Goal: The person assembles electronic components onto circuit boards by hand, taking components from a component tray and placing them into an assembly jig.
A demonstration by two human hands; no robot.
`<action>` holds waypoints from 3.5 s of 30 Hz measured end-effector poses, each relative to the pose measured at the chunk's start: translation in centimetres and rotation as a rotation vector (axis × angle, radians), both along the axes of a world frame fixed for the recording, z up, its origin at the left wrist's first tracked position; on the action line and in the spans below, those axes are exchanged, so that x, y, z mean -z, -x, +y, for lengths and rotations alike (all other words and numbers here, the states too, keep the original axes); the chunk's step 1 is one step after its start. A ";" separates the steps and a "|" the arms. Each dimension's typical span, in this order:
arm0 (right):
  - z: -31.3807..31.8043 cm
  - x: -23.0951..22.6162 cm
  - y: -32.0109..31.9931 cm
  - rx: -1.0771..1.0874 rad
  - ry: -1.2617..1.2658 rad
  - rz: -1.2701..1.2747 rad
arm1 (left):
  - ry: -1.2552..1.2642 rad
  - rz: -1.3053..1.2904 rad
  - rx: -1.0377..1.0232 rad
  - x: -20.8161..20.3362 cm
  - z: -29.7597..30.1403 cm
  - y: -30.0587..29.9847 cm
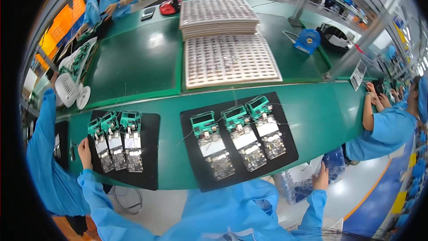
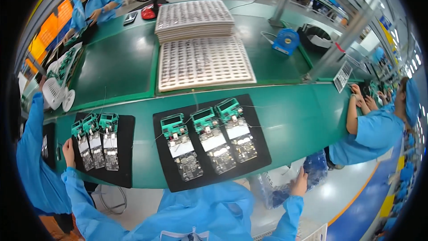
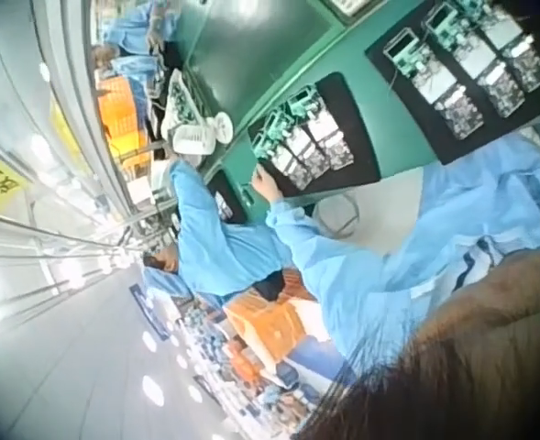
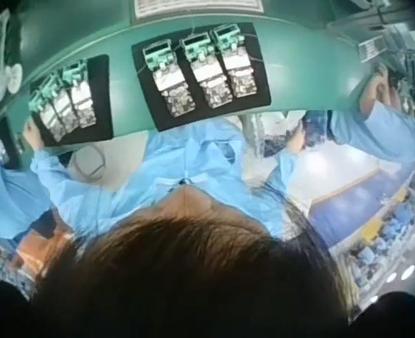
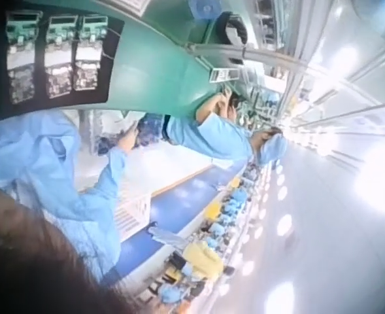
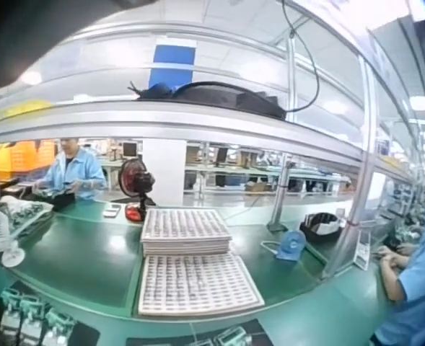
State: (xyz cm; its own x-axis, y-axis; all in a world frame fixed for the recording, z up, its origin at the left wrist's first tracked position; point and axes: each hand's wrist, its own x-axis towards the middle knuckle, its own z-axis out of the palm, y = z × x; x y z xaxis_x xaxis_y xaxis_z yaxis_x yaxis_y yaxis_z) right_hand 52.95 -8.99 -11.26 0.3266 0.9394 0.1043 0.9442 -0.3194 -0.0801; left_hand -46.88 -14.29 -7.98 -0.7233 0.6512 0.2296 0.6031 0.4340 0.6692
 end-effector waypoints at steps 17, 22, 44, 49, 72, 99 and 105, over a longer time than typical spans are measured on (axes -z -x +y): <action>8.9 -16.1 1.0 -0.221 -0.397 0.403 | -0.128 -0.631 0.325 -6.2 7.1 -36.4; 15.1 -21.6 9.3 -0.461 -0.450 0.387 | -0.094 -0.990 0.563 -5.0 10.4 -45.7; 42.3 -13.8 35.6 -0.722 0.226 0.167 | 0.218 -0.670 0.878 -5.7 11.2 -46.0; 42.5 -14.1 34.2 -0.566 0.427 0.490 | 0.265 -0.564 1.068 -7.7 14.1 -43.5; 41.0 -10.8 31.6 -0.809 -0.316 0.268 | 0.167 -0.830 1.002 -5.3 15.0 -42.8; 16.2 -14.2 19.7 -0.656 0.013 1.093 | -0.159 -0.677 1.112 -9.7 23.1 -59.9; 18.9 -11.9 18.9 -0.742 -0.342 0.657 | -0.233 -0.196 1.141 -9.8 27.3 -62.9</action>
State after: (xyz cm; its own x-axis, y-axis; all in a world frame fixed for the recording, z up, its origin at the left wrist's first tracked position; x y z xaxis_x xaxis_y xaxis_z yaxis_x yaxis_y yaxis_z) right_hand 34.03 9.93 0.67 -0.2312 0.8810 0.4127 0.6320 0.4585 -0.6248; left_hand 16.06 12.97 1.82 0.2141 0.9007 0.3781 0.4412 -0.4345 0.7852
